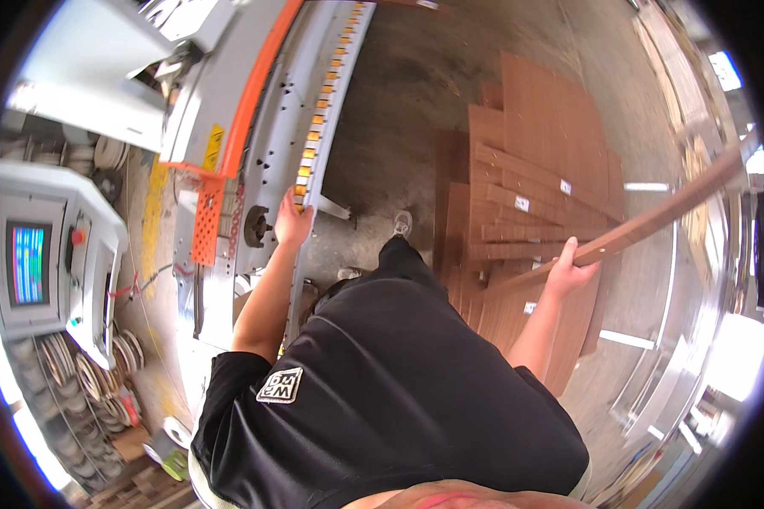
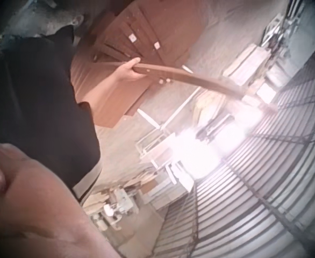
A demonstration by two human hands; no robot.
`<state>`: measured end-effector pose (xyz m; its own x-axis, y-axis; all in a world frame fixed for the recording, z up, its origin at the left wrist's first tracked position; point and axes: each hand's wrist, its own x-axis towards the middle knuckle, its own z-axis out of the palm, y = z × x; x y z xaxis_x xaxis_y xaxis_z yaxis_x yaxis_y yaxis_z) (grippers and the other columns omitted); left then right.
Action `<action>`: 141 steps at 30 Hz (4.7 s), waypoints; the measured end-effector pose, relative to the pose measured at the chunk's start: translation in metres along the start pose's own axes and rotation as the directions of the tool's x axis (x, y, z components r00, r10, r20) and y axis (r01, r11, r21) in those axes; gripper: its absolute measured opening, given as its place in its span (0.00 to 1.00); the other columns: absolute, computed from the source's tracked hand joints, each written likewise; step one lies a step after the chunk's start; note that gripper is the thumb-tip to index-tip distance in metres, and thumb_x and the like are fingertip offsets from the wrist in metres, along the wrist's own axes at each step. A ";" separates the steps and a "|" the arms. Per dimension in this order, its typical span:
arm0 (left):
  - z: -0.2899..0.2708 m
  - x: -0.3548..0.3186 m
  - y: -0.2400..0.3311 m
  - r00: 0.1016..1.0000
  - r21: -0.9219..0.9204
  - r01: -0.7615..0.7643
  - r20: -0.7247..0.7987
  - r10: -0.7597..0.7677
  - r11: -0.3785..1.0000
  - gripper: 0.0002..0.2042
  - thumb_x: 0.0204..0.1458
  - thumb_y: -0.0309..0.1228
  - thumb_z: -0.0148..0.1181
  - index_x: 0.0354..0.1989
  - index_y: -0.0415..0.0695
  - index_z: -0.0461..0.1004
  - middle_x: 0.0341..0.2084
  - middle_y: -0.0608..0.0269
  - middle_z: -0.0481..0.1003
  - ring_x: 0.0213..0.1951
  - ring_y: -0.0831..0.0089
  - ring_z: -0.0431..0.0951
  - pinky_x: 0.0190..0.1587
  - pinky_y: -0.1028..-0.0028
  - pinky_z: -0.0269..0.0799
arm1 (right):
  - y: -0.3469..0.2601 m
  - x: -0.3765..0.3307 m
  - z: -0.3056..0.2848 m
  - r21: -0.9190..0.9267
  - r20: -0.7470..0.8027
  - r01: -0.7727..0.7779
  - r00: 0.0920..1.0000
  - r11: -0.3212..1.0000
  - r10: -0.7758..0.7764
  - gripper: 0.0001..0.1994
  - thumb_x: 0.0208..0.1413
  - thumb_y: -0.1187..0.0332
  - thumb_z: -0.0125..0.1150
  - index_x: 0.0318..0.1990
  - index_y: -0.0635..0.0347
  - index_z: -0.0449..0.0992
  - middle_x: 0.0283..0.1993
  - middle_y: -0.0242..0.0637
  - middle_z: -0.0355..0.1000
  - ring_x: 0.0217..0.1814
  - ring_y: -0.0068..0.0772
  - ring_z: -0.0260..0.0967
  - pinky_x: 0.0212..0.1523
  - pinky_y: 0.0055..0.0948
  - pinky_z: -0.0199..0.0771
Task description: The person feeds wooden boards into an edge-banding machine, moves a large tabletop panel across a workspace, and uses an air nozzle to clear dust from the machine and their hands.
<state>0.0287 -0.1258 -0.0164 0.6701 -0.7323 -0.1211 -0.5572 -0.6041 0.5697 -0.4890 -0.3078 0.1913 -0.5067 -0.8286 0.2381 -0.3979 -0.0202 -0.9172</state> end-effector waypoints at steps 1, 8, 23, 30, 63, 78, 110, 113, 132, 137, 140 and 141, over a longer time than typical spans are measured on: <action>0.003 -0.001 -0.004 1.000 -0.024 0.003 -0.023 -0.003 1.000 0.34 0.53 0.39 0.63 0.69 0.46 0.59 0.62 0.48 0.70 0.61 0.48 0.71 0.61 0.54 0.70 | 0.002 -0.004 0.012 -0.084 0.035 0.137 0.990 0.987 -0.134 0.22 0.56 0.65 0.71 0.51 0.67 0.70 0.40 0.42 0.76 0.35 0.33 0.74 0.39 0.34 0.78; -0.016 -0.024 0.006 0.968 -0.376 0.039 -0.216 -0.129 0.926 0.25 0.58 0.39 0.62 0.61 0.40 0.69 0.53 0.48 0.76 0.58 0.52 0.75 0.61 0.60 0.69 | 0.031 -0.081 0.055 -0.204 0.652 0.569 0.686 0.797 -0.323 0.19 0.45 0.59 0.74 0.39 0.59 0.76 0.30 0.48 0.78 0.33 0.53 0.80 0.35 0.43 0.79; -0.014 -0.059 -0.024 0.799 -0.807 0.105 -0.280 -0.533 0.581 0.42 0.56 0.29 0.67 0.73 0.34 0.47 0.42 0.54 0.77 0.41 0.70 0.79 0.47 0.70 0.77 | 0.068 -0.165 0.148 0.053 0.991 0.808 -0.115 0.586 0.069 0.22 0.44 0.49 0.72 0.40 0.53 0.74 0.36 0.46 0.80 0.40 0.53 0.79 0.42 0.47 0.79; -0.023 -0.047 -0.049 0.670 -0.811 0.161 -0.329 -0.665 0.563 0.43 0.58 0.31 0.64 0.78 0.42 0.42 0.37 0.59 0.77 0.35 0.74 0.77 0.36 0.73 0.75 | 0.036 -0.209 0.199 0.110 0.971 0.776 -0.219 0.621 0.101 0.25 0.47 0.50 0.74 0.43 0.59 0.75 0.36 0.49 0.80 0.41 0.54 0.79 0.41 0.45 0.78; -0.006 0.126 0.010 0.763 -0.976 0.095 -0.055 -0.644 0.196 0.35 0.63 0.32 0.61 0.77 0.47 0.51 0.29 0.68 0.76 0.23 0.80 0.75 0.26 0.75 0.73 | -0.005 -0.112 0.343 0.136 0.985 0.795 -0.170 0.591 0.002 0.30 0.48 0.50 0.73 0.51 0.60 0.72 0.49 0.53 0.78 0.54 0.58 0.74 0.53 0.49 0.75; 0.007 0.000 0.028 0.982 0.054 -0.129 -0.129 0.135 0.990 0.28 0.57 0.35 0.63 0.66 0.42 0.65 0.58 0.49 0.71 0.57 0.48 0.72 0.56 0.57 0.70 | 0.177 -0.068 0.127 -0.459 0.462 -0.066 0.834 0.886 0.301 0.18 0.55 0.57 0.68 0.45 0.63 0.79 0.45 0.46 0.80 0.49 0.45 0.77 0.51 0.40 0.76; 0.009 0.010 0.033 0.998 0.184 0.060 -0.036 -0.054 0.981 0.33 0.55 0.42 0.61 0.68 0.45 0.60 0.63 0.51 0.68 0.62 0.48 0.69 0.58 0.53 0.71 | 0.272 -0.134 -0.129 0.006 -0.528 -0.971 0.201 0.241 0.825 0.43 0.64 0.32 0.41 0.66 0.68 0.69 0.65 0.56 0.71 0.69 0.52 0.67 0.69 0.39 0.65; 0.010 0.010 0.023 0.998 0.169 0.030 -0.055 -0.021 0.985 0.33 0.55 0.41 0.61 0.68 0.45 0.60 0.63 0.51 0.68 0.62 0.49 0.69 0.59 0.54 0.70 | 0.256 -0.140 -0.120 -0.149 -0.585 -0.953 0.301 0.265 0.753 0.41 0.65 0.35 0.41 0.62 0.70 0.73 0.61 0.57 0.73 0.64 0.56 0.71 0.67 0.40 0.67; -0.004 -0.004 0.010 0.932 -0.643 0.119 -0.191 -0.309 0.757 0.27 0.70 0.47 0.44 0.67 0.36 0.63 0.59 0.46 0.73 0.59 0.59 0.75 0.63 0.65 0.67 | 0.206 -0.074 -0.056 -0.718 0.611 0.266 0.683 0.643 0.400 0.35 0.60 0.35 0.55 0.29 0.65 0.81 0.23 0.51 0.71 0.27 0.46 0.71 0.35 0.40 0.70; 0.007 -0.030 -0.027 0.801 -0.863 0.115 -0.213 -0.560 0.492 0.30 0.67 0.40 0.52 0.71 0.35 0.55 0.52 0.49 0.76 0.51 0.63 0.78 0.56 0.66 0.72 | 0.163 -0.062 0.011 -0.592 0.799 0.541 0.488 0.597 0.351 0.33 0.59 0.34 0.56 0.30 0.61 0.82 0.23 0.48 0.72 0.28 0.47 0.72 0.36 0.38 0.71; -0.006 -0.041 -0.031 0.752 -0.859 0.142 -0.230 -0.618 0.492 0.36 0.60 0.31 0.62 0.73 0.35 0.51 0.49 0.50 0.76 0.47 0.65 0.79 0.51 0.67 0.75 | 0.162 -0.066 0.043 -0.505 0.862 0.573 0.371 0.646 0.344 0.33 0.58 0.34 0.56 0.32 0.61 0.83 0.24 0.46 0.74 0.29 0.46 0.74 0.35 0.37 0.71; -0.010 -0.047 -0.033 0.735 -0.827 0.179 -0.249 -0.631 0.534 0.38 0.57 0.28 0.64 0.73 0.35 0.50 0.48 0.50 0.76 0.46 0.65 0.79 0.50 0.67 0.76 | 0.158 -0.069 0.054 -0.463 0.886 0.579 0.320 0.672 0.335 0.33 0.58 0.34 0.56 0.32 0.61 0.83 0.24 0.46 0.74 0.29 0.45 0.74 0.35 0.38 0.72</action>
<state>0.0209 -0.0686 -0.0213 0.9660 -0.0786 -0.2462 0.2275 -0.1935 0.9544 -0.4761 -0.2839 0.0129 0.3824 -0.7676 -0.5143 -0.9143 -0.2341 -0.3305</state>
